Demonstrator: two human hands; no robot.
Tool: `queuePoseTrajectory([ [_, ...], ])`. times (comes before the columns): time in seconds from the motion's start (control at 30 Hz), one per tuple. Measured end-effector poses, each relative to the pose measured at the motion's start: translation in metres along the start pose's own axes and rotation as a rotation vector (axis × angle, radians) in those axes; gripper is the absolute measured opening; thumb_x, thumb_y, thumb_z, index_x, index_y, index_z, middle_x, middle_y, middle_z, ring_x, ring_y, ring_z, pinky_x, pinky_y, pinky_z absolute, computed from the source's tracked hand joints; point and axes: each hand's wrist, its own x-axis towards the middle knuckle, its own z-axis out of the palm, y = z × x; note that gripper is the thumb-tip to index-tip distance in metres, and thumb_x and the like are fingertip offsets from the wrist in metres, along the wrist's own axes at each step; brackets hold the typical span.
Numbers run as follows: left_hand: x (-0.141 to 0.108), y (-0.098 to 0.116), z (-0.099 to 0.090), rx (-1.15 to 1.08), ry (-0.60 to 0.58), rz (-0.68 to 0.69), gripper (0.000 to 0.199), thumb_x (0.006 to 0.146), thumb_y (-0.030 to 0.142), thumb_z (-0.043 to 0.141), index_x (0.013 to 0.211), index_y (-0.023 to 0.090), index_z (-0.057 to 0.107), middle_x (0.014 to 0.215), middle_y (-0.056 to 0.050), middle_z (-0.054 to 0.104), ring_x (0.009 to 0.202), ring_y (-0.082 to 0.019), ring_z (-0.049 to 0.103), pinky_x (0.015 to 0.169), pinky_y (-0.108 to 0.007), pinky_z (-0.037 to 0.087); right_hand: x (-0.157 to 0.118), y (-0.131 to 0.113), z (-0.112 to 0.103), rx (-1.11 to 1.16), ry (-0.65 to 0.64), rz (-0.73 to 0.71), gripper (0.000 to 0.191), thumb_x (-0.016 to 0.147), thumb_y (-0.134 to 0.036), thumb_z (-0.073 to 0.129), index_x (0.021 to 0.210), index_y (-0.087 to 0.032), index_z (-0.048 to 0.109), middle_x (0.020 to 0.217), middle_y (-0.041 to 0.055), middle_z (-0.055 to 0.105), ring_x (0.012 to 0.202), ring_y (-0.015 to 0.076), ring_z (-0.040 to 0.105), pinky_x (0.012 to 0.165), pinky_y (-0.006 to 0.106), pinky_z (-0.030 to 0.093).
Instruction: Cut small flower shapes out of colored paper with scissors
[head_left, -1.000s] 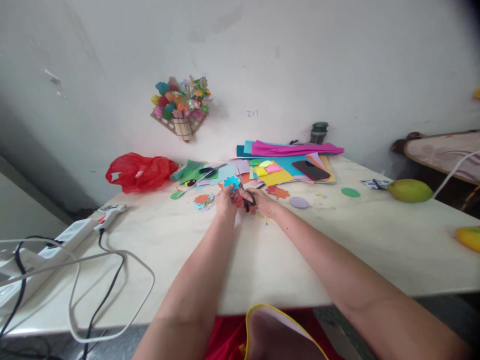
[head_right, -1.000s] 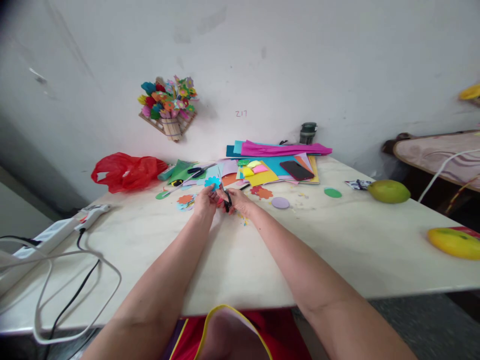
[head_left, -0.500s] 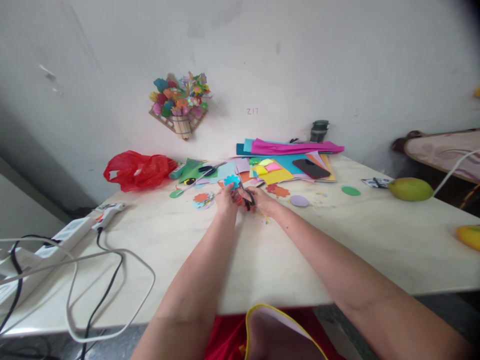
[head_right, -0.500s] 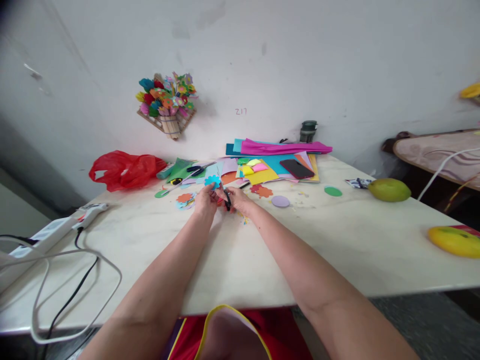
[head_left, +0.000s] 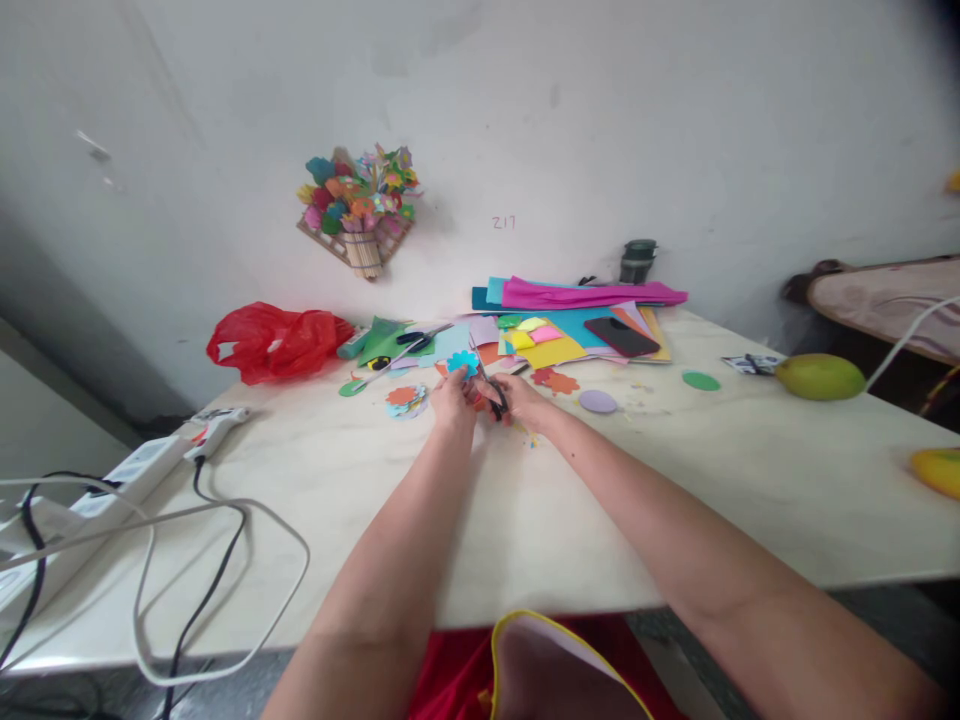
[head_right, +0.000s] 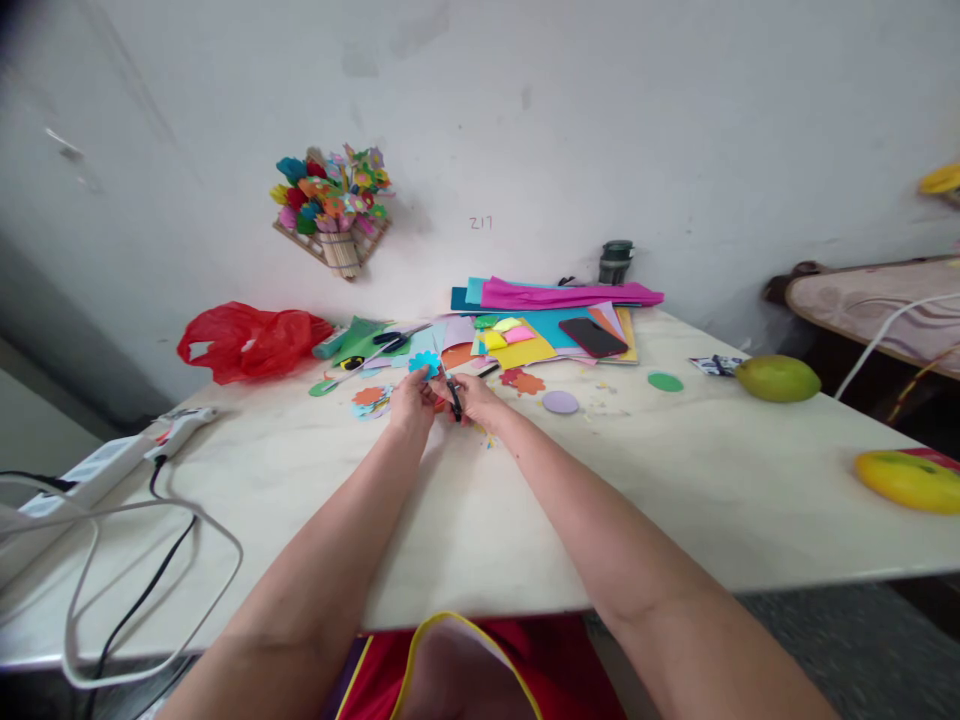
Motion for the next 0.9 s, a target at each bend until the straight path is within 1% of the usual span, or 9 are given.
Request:
queuePoseTrajectory([
  [0.23,-0.005,0.002,0.002,-0.015,0.014,-0.007,0.025,0.079,0.003,0.071,0.068,0.019,0.054,0.057,0.002,0.063,0.048,-0.010,0.061,0.054,-0.019,0.048,0.000,-0.002,0.002,0.015,0.022,-0.009,0.031,0.091,-0.041,0.076,0.078,-0.020,0.056,0.057,-0.0026,0.058,0.047,0.0129,0.053,0.037,0.022,0.034],
  [0.33,-0.005,0.001,0.002,-0.039,0.003,0.002,0.022,0.080,0.002,0.069,0.071,0.018,0.056,0.059,0.002,0.066,0.049,-0.009,0.062,0.055,-0.019,0.048,-0.001,-0.002,0.002,0.013,0.027,-0.007,0.033,0.092,-0.044,0.075,0.079,-0.021,0.056,0.057,-0.0023,0.058,0.048,0.0136,0.054,0.038,0.022,0.035],
  [0.43,-0.003,-0.001,0.001,-0.044,-0.019,0.010,0.020,0.082,0.002,0.066,0.073,0.018,0.058,0.063,0.000,0.069,0.053,-0.011,0.066,0.057,-0.019,0.050,-0.002,-0.002,0.001,-0.001,0.025,-0.003,0.034,0.093,-0.047,0.073,0.079,-0.021,0.056,0.055,-0.0022,0.057,0.047,0.0135,0.052,0.038,0.022,0.035],
  [0.53,-0.001,-0.002,0.000,-0.022,-0.033,0.023,0.021,0.081,0.003,0.072,0.073,0.019,0.060,0.064,0.000,0.070,0.055,-0.012,0.069,0.058,-0.020,0.052,-0.002,-0.002,-0.001,-0.011,0.016,-0.004,0.035,0.092,-0.048,0.073,0.078,-0.021,0.056,0.057,-0.0018,0.057,0.048,0.0141,0.053,0.039,0.022,0.036],
  [0.63,0.002,-0.003,-0.002,-0.010,-0.050,0.029,0.022,0.079,0.006,0.077,0.073,0.019,0.060,0.065,0.000,0.071,0.053,-0.012,0.067,0.057,-0.019,0.052,-0.002,-0.002,-0.001,-0.013,0.004,0.003,0.037,0.092,-0.050,0.073,0.077,-0.021,0.056,0.057,-0.0020,0.057,0.048,0.0136,0.053,0.038,0.022,0.036],
  [0.77,0.005,-0.005,-0.003,-0.004,-0.028,0.009,0.025,0.080,0.006,0.077,0.070,0.019,0.059,0.061,0.001,0.067,0.049,-0.010,0.064,0.054,-0.018,0.051,-0.002,-0.002,-0.001,-0.008,0.003,0.001,0.036,0.093,-0.050,0.072,0.078,-0.021,0.057,0.057,-0.0019,0.058,0.048,0.0132,0.054,0.037,0.021,0.035],
  [0.9,0.005,-0.004,-0.003,-0.017,-0.029,-0.002,0.025,0.081,0.005,0.075,0.069,0.019,0.058,0.061,0.002,0.066,0.049,-0.010,0.064,0.054,-0.018,0.051,-0.001,-0.001,-0.001,0.003,0.003,-0.008,0.036,0.092,-0.049,0.074,0.080,-0.020,0.058,0.058,-0.0023,0.058,0.049,0.0135,0.055,0.037,0.021,0.035],
])
